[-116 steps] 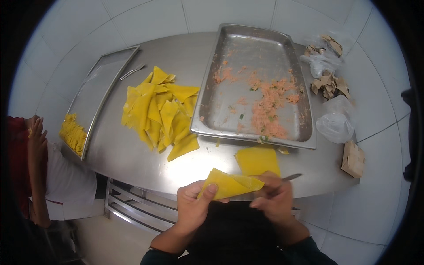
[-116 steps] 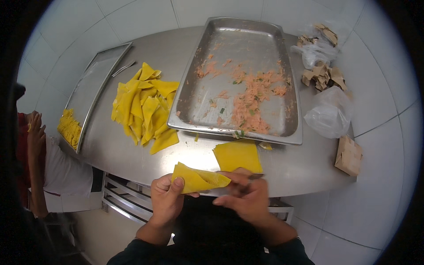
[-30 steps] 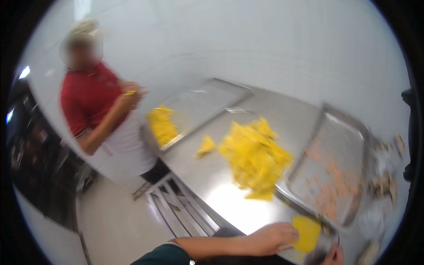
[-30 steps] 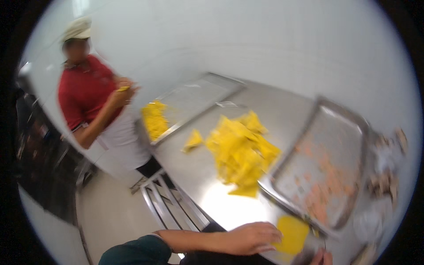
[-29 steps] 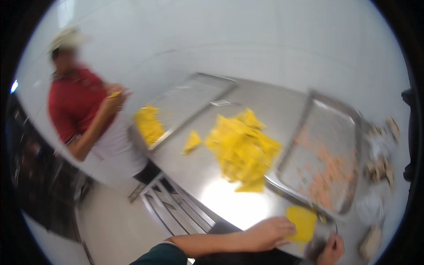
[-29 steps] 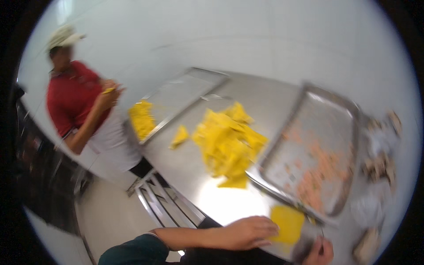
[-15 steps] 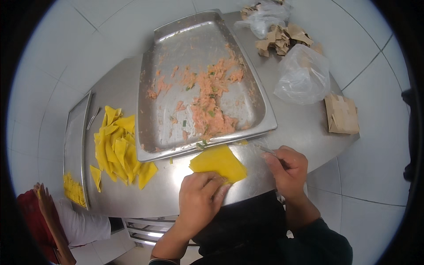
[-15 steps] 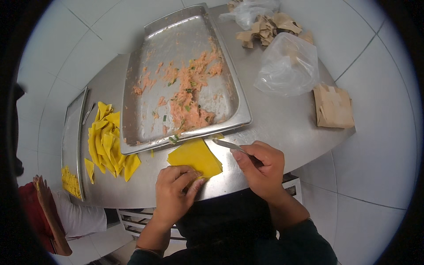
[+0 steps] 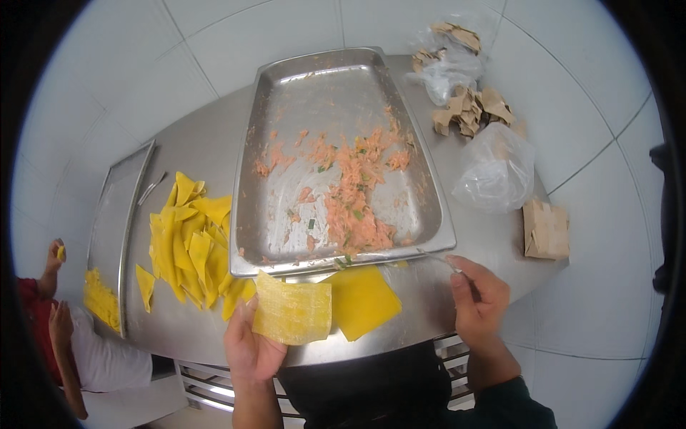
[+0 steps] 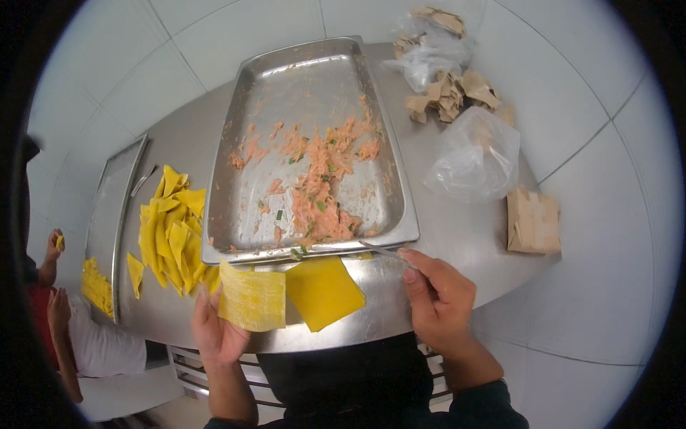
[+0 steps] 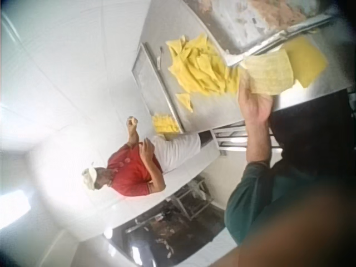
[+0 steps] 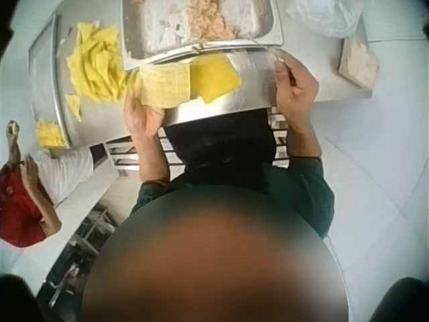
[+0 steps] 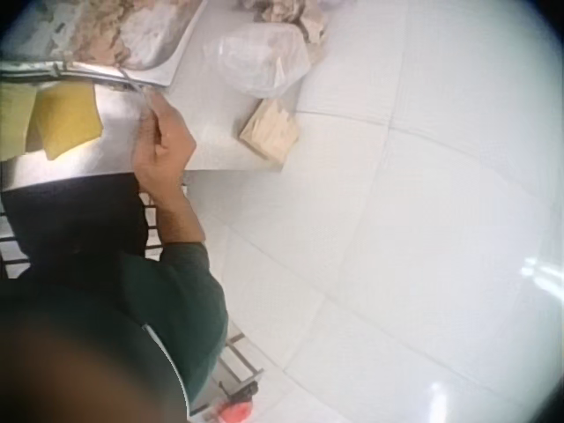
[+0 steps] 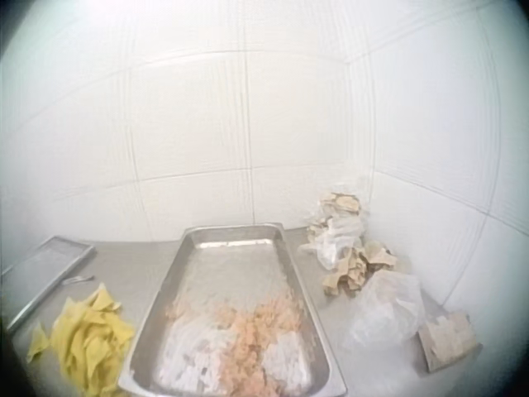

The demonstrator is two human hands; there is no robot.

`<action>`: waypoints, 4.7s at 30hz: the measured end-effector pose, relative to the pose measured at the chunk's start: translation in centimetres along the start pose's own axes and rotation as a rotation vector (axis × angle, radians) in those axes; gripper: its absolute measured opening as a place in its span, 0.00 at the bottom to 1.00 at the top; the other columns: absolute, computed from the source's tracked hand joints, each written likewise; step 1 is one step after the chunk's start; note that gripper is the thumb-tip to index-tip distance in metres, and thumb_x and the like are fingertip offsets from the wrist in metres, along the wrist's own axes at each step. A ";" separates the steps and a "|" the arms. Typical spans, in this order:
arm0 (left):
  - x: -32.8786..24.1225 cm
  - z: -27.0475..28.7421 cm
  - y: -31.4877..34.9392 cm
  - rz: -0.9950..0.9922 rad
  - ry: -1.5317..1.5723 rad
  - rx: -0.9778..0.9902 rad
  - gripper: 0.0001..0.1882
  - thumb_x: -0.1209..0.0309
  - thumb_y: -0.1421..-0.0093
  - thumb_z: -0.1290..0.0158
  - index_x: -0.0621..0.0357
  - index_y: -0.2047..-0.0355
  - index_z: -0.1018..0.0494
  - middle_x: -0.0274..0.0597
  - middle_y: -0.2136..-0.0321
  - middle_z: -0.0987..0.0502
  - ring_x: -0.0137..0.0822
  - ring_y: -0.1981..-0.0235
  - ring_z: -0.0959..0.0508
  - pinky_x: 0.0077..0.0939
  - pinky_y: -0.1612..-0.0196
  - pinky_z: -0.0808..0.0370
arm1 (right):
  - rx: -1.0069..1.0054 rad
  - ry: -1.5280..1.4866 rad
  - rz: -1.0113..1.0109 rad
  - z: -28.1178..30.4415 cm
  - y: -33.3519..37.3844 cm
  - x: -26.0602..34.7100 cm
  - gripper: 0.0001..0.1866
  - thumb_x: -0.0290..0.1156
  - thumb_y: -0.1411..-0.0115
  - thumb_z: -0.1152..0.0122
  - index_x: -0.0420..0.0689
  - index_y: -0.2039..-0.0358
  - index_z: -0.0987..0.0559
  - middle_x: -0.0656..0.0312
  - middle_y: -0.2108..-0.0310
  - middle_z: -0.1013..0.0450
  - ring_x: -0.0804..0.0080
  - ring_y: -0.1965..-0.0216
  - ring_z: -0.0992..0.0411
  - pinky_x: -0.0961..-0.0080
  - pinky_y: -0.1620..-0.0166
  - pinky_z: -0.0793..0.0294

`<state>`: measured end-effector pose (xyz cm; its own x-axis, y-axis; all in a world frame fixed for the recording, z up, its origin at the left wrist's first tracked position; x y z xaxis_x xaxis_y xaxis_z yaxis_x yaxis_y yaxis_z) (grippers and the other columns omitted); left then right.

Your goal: The person scoops filling from a metal tray with a spoon and places it onto yellow square pasta sheets, then folds and seals them into triangles. The finished triangles are placed on a tray. A second person performs the same task at the same table.

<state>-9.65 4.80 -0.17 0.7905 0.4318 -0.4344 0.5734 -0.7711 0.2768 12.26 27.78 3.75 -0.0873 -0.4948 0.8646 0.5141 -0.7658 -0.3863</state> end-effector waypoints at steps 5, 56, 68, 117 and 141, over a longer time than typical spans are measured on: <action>1.3 2.1 0.4 0.017 -0.012 0.103 0.35 0.65 0.35 0.51 0.70 0.33 0.48 0.60 0.37 0.36 0.54 0.35 0.34 0.50 0.32 0.39 | 0.255 0.448 0.186 -0.2 -5.6 2.6 0.09 0.21 0.42 0.37 0.38 0.60 0.17 0.55 0.74 0.26 0.62 0.77 0.28 0.72 0.72 0.29; 5.2 1.6 0.0 0.111 -0.019 0.012 0.29 0.63 0.31 0.57 0.67 0.34 0.44 0.55 0.37 0.33 0.52 0.36 0.32 0.51 0.33 0.38 | 0.721 0.727 0.262 -5.6 -10.6 3.4 0.05 0.26 0.47 0.41 0.40 0.73 0.18 0.52 0.75 0.24 0.50 0.70 0.25 0.59 0.66 0.26; 5.1 1.6 -0.2 0.106 -0.032 0.021 0.30 0.62 0.30 0.56 0.66 0.34 0.44 0.54 0.37 0.33 0.50 0.37 0.31 0.49 0.33 0.38 | 0.770 0.785 0.296 -5.4 -9.7 5.8 0.09 0.28 0.46 0.45 0.41 0.79 0.20 0.48 0.78 0.25 0.47 0.73 0.24 0.54 0.68 0.25; 2.6 -0.6 4.1 -0.179 -0.033 -0.126 0.27 0.59 0.25 0.67 0.65 0.33 0.46 0.54 0.36 0.37 0.48 0.35 0.35 0.46 0.30 0.40 | 0.415 0.146 0.533 -10.5 6.4 5.4 0.28 0.12 0.58 0.38 0.46 0.54 0.15 0.60 0.72 0.26 0.66 0.78 0.30 0.71 0.74 0.31; 3.4 -4.7 0.8 -0.160 -0.022 0.098 0.27 0.60 0.26 0.63 0.64 0.33 0.45 0.55 0.35 0.38 0.50 0.34 0.37 0.49 0.29 0.44 | 0.190 0.312 0.758 -6.4 1.2 4.4 0.27 0.19 0.55 0.40 0.41 0.49 0.18 0.63 0.68 0.28 0.69 0.74 0.32 0.72 0.70 0.35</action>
<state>-5.49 7.84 2.61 0.6857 0.5430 -0.4847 0.6666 -0.7358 0.1188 7.04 22.01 5.06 0.1224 -0.9595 0.2536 0.6611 -0.1118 -0.7419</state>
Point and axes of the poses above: each hand's wrist, its own y-axis away from the middle knuckle, its own z-axis out of the back of the hand, x = y × z, the point moved 4 cm from there along -y, towards the middle knuckle
